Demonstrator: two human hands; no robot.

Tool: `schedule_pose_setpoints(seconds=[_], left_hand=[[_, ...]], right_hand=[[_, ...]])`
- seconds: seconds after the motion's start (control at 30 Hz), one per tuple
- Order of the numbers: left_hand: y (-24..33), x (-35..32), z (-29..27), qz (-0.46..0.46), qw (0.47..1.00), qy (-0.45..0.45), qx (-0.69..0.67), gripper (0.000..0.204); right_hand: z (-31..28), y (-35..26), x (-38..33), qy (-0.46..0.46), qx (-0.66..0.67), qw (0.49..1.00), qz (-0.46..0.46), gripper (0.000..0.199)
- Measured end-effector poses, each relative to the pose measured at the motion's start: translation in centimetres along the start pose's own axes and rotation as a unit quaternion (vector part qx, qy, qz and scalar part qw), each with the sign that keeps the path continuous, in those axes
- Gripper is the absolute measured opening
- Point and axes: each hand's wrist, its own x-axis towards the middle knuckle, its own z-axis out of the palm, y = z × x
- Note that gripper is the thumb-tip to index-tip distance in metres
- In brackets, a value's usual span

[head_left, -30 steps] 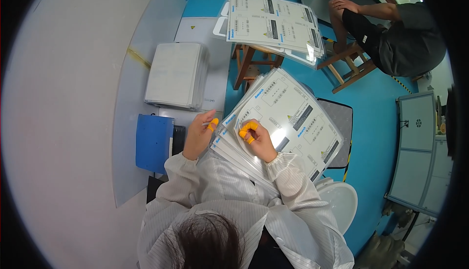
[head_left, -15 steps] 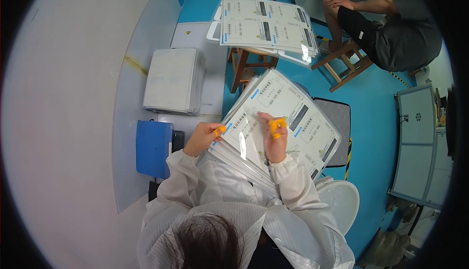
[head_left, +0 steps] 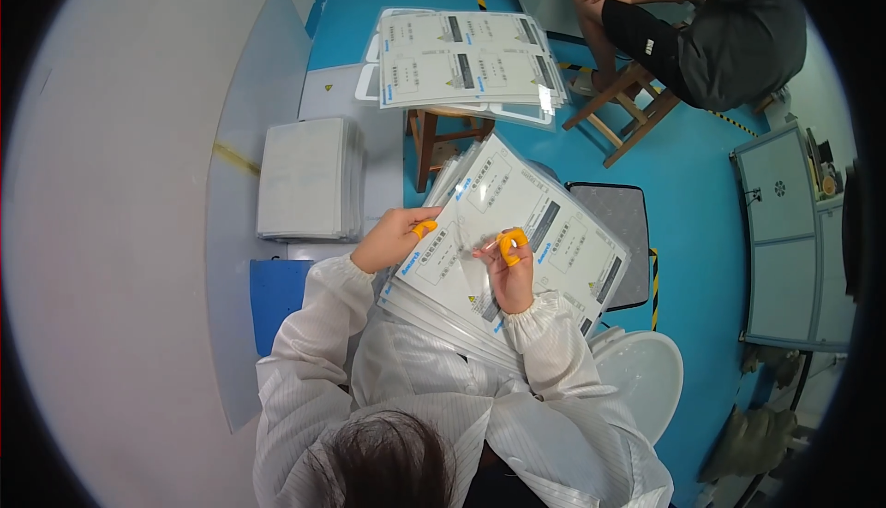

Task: Placing printed technical documents into individual plastic protective sleeves.

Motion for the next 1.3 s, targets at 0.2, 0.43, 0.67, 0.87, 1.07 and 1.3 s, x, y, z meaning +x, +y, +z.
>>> schedule_pose_setpoints(seconds=[0.2, 0.43, 0.67, 0.87, 1.07, 1.3], left_hand=[[0.2, 0.9, -2.3, -0.019, 0.999, 0.032, -0.019, 0.024], [-4.2, 5.2, -11.9, 0.013, 0.971, 0.184, -0.151, 0.023], [-6.0, 10.9, -13.6, 0.047, 0.909, 0.326, -0.256, 0.026], [-10.0, 16.5, -14.5, 0.049, 0.897, 0.395, -0.191, 0.022], [-9.0, 18.8, -15.4, -0.009, 0.902, 0.427, -0.061, 0.024], [-8.7, 17.3, -15.2, -0.012, 0.862, 0.475, 0.179, 0.028]], right_hand=[[-8.3, -12.3, -1.2, 0.119, 0.006, 0.972, -0.204, 0.013], [-27.9, -36.8, -17.2, 0.201, 0.141, 0.865, -0.439, 0.01], [-27.6, -37.4, -23.5, 0.198, 0.097, 0.856, -0.468, 0.016], [-17.8, -33.5, -26.5, 0.101, -0.01, 0.883, -0.459, 0.023], [-5.1, -30.9, -24.0, 0.003, -0.066, 0.87, -0.489, 0.021], [0.4, -23.9, -16.6, -0.118, 0.01, 0.924, -0.363, 0.015]])
